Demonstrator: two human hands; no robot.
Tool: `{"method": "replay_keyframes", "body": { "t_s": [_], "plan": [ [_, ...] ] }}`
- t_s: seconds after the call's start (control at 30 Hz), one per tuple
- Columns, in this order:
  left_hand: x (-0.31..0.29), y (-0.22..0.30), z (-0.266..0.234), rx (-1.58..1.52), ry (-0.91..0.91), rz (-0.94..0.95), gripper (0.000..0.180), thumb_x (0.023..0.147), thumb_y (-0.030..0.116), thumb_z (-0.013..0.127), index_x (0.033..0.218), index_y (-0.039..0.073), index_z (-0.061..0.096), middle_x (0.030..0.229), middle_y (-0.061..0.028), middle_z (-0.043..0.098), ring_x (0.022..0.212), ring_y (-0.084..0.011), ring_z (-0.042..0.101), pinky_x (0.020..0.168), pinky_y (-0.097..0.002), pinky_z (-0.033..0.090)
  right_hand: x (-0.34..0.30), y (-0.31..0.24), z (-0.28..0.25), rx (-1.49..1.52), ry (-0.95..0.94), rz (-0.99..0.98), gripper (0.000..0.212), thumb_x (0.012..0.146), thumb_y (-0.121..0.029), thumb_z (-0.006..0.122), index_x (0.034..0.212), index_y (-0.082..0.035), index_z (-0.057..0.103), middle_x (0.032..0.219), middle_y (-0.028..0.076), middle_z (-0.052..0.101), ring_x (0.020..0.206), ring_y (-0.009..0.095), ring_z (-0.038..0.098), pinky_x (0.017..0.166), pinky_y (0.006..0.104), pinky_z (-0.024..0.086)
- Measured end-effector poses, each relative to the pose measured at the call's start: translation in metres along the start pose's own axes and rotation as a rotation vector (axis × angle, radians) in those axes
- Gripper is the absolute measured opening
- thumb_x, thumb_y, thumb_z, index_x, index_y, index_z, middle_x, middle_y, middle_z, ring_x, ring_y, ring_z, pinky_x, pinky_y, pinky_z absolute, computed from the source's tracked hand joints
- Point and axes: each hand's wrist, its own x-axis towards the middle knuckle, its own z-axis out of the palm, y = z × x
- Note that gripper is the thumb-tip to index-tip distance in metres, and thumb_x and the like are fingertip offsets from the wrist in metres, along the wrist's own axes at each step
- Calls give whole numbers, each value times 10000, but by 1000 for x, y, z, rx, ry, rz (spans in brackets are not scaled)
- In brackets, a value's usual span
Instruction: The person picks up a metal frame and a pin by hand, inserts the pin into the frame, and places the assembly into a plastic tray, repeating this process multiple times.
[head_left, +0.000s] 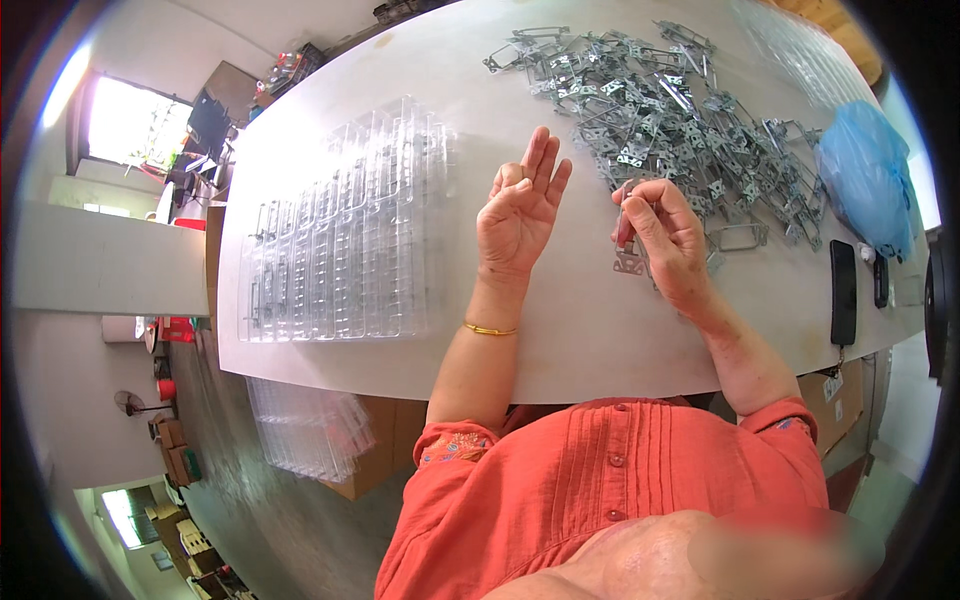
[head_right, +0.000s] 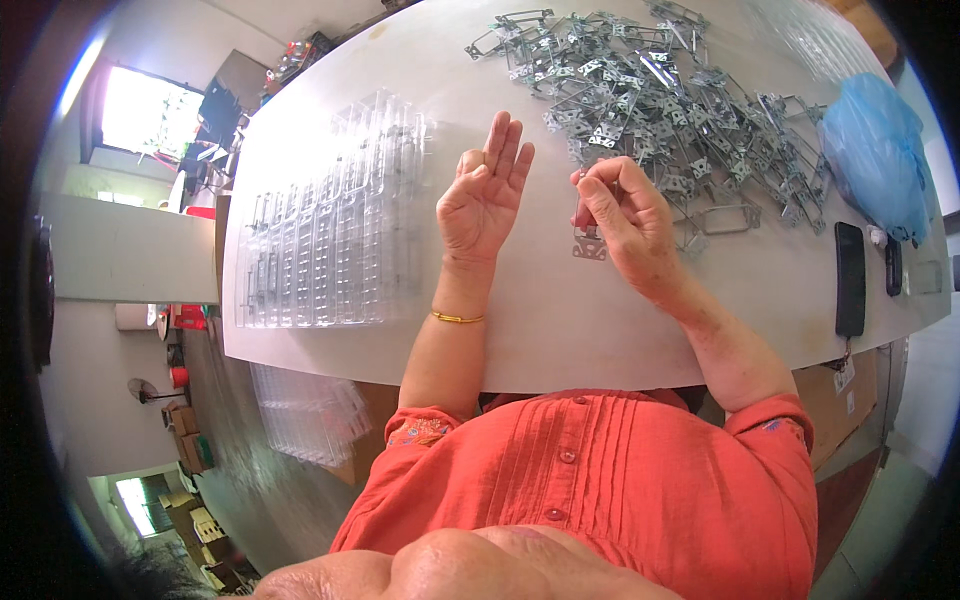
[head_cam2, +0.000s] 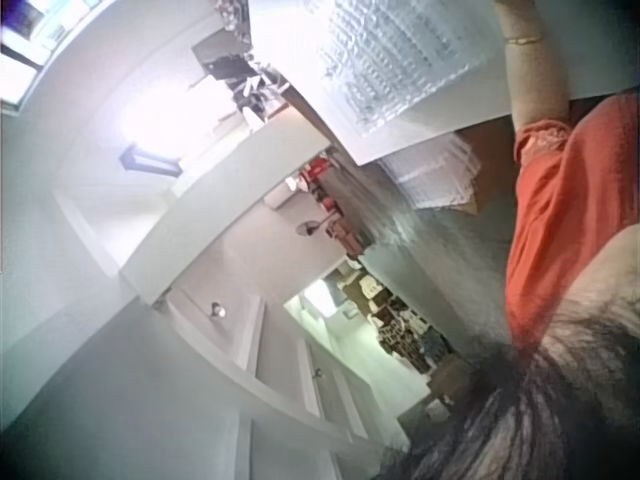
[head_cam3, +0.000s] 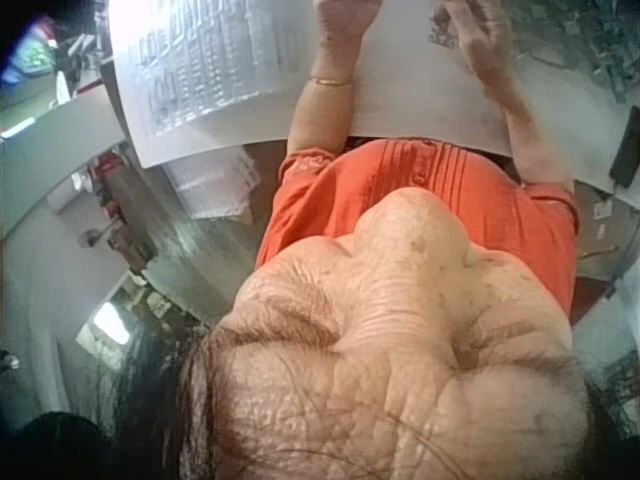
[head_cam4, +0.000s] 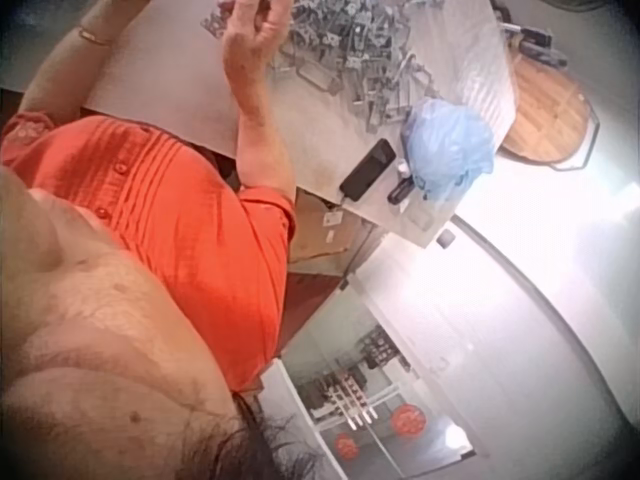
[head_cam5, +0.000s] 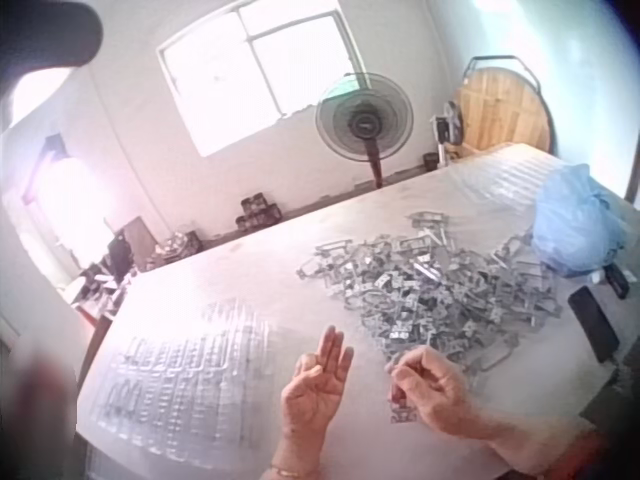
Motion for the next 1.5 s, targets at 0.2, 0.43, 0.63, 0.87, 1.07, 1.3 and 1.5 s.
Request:
{"method": "replay_keyframes", "body": {
  "t_s": [0.2,0.43,0.63,0.87,1.07,1.3,1.5],
  "plan": [
    [0,0,-2,-38,2,-1,137,876,-38,503,803,67,549,1520,-184,408,1470,-312,289,1229,-501,229,-1,0,-2,-16,-33,9,91,1044,-120,509,1036,-35,540,999,81,576,729,84,567,743,261,498],
    [0,2,-4,-38,-4,-6,135,878,-33,504,809,71,556,1519,-183,408,1474,-314,277,1229,-501,225,-1,1,1,-14,-20,3,88,1043,-123,513,1038,-39,539,1025,86,579,732,84,569,726,258,499],
    [0,1,-4,-5,-12,1,124,873,-16,520,806,79,561,1523,-180,408,1475,-314,277,1231,-496,222,-1,-3,2,-9,-3,10,105,1034,-135,540,1018,-31,550,947,31,583,755,68,576,689,235,496],
    [0,1,-7,11,-30,-4,115,879,-2,518,807,81,554,1557,-179,352,1489,-313,242,1238,-493,199,-1,-1,1,-9,-9,4,106,1036,-129,534,1026,-27,557,871,12,581,753,60,577,694,230,502],
    [0,1,-1,30,-70,-32,147,868,-10,538,780,107,527,1566,-174,339,1495,-308,229,1231,-507,203,-1,0,2,-13,9,-15,107,1036,-129,532,1027,-26,560,840,8,580,745,54,573,685,227,510],
    [-1,1,2,67,-113,-75,185,858,8,573,747,140,505,1561,-158,356,1481,-308,269,1193,-573,243,-1,0,3,-18,-2,-18,113,1036,-134,534,1030,-24,560,834,7,575,735,52,566,679,226,503],
    [-1,1,4,93,-126,-79,195,858,6,577,742,144,502,1564,-154,355,1478,-325,273,1169,-591,275,-1,-1,2,-32,-6,-9,119,1037,-144,535,1031,-29,559,810,-1,570,721,54,563,674,226,490]
  ]
}}
